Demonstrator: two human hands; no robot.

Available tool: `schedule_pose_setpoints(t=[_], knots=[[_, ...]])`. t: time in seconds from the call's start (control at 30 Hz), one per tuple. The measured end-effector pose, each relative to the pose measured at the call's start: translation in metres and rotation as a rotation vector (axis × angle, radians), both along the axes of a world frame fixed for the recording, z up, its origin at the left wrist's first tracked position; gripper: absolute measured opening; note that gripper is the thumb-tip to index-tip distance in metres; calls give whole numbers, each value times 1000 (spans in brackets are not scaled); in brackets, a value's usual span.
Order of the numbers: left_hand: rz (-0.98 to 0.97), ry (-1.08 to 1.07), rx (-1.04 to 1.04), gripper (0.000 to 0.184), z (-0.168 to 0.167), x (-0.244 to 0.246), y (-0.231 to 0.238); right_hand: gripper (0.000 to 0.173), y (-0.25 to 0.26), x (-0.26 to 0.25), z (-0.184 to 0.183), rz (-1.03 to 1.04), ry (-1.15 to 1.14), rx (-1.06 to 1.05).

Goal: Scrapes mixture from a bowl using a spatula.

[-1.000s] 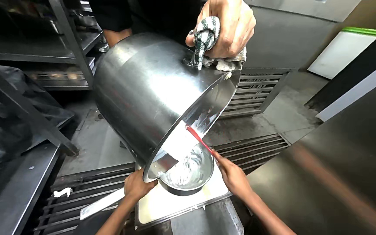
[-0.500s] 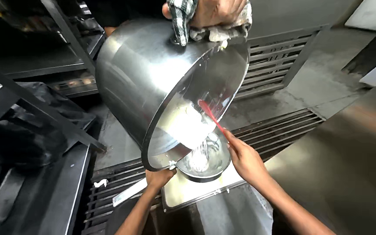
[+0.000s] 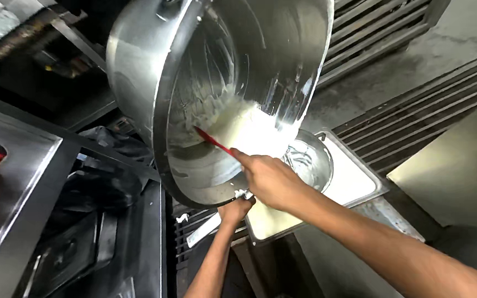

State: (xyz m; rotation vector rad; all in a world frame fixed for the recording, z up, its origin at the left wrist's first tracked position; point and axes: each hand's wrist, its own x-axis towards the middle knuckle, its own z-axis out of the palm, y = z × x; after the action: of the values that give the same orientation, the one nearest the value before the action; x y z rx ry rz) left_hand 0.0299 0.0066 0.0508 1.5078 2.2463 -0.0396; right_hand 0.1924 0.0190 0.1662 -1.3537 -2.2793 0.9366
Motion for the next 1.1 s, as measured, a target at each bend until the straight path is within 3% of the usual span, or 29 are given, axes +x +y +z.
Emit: schedule_pose_setpoints(t=[0.13, 0.27, 0.37, 0.43, 0.5, 0.57, 0.7, 0.8, 0.87, 0.97, 1.1], knots=[[16, 20, -175, 47, 7, 6, -4, 45, -23, -12, 27, 161, 304, 62], [-6, 53, -79, 48, 14, 15, -3, 47, 11, -23, 10, 167, 89, -103], [-35, 65, -130, 50, 20, 21, -5, 50, 19, -14, 2, 71, -19, -133], [-52, 62, -92, 48, 0, 13, -4, 49, -3, -5, 17, 55, 110, -43], [27, -42, -172, 44, 4, 11, -8, 47, -35, 0, 28, 96, 310, 51], [103, -149, -122, 39, 13, 12, -16, 49, -58, 2, 19, 117, 392, 99], [33, -157, 3, 51, 24, 16, -18, 47, -57, 17, -26, 2, 137, -177], [29, -148, 76, 55, 9, 10, -11, 43, -64, 34, -31, -155, 279, 54], [-8, -100, -26, 54, 0, 6, -11, 45, -87, 38, -14, -121, 447, 164], [-34, -62, -133, 46, 16, 18, -16, 47, -115, 35, -1, 31, 458, -55], [-7, -61, -120, 48, 22, 19, -15, 46, -94, 31, -48, -83, 208, -171]])
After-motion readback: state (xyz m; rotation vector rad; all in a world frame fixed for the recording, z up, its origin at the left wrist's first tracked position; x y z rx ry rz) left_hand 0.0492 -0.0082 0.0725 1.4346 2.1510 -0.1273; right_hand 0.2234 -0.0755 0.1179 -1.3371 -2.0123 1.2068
